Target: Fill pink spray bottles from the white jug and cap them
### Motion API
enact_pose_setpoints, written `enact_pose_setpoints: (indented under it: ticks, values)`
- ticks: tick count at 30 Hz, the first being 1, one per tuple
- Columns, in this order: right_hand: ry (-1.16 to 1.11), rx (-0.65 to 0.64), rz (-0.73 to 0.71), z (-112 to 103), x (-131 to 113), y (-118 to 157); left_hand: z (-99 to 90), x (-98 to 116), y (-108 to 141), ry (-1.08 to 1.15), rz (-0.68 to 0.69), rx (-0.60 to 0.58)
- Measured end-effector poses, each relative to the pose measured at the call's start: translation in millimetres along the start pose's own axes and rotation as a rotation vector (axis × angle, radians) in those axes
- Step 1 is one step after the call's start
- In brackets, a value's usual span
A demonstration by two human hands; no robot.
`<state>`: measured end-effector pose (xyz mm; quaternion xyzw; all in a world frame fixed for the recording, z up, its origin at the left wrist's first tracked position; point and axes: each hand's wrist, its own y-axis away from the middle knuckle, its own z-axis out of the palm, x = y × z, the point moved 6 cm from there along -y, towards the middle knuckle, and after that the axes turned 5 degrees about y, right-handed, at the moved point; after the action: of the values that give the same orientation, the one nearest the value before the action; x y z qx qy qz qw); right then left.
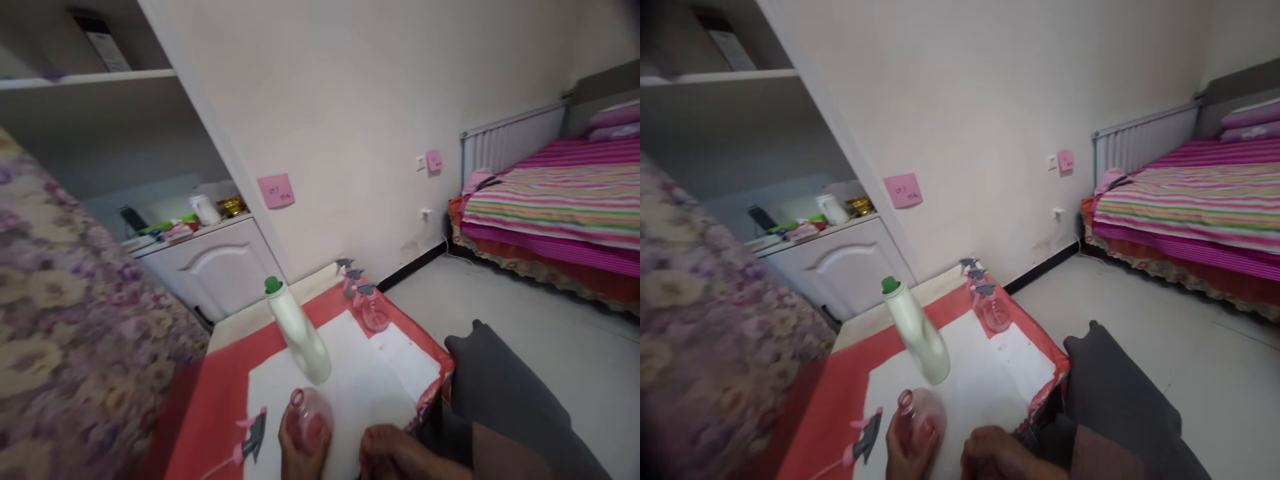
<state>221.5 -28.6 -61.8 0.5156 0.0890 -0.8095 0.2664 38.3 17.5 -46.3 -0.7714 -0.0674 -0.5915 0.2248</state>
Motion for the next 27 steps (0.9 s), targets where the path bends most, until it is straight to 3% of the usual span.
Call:
enact_pose_setpoints:
  ticks: [3, 7, 11, 14, 18, 22, 27]
  values:
    - [-0.096, 0.06, -0.042, -7.8, -21.3, 3.9, -6.3, 5.9, -7.6, 0.007, 0.004, -0.01]
    - [-0.038, 0.183, -0.101, -25.6, -73.4, -0.6, -11.1, 11.7, -16.2, 0.041, 0.047, -0.037]
    - [0.032, 0.237, -0.187, -38.6, -118.9, -23.2, -11.5, -1.3, -17.6, 0.047, 0.031, -0.054]
    - [0.182, 0.257, -0.244, -36.3, -139.0, -50.3, -10.2, -16.3, -15.7, 0.039, 0.035, -0.044]
    - [0.324, 0.305, -0.298, -22.1, -146.2, -93.1, -9.1, -29.4, -12.5, 0.036, 0.029, -0.018]
    - [0.379, 0.275, -0.337, 0.5, -138.7, -132.3, -7.5, -33.6, -11.3, 0.067, 0.025, -0.015]
    - [0.409, 0.312, -0.383, 18.3, -125.7, -159.8, -5.2, -37.9, -12.0, 0.099, 0.061, -0.014]
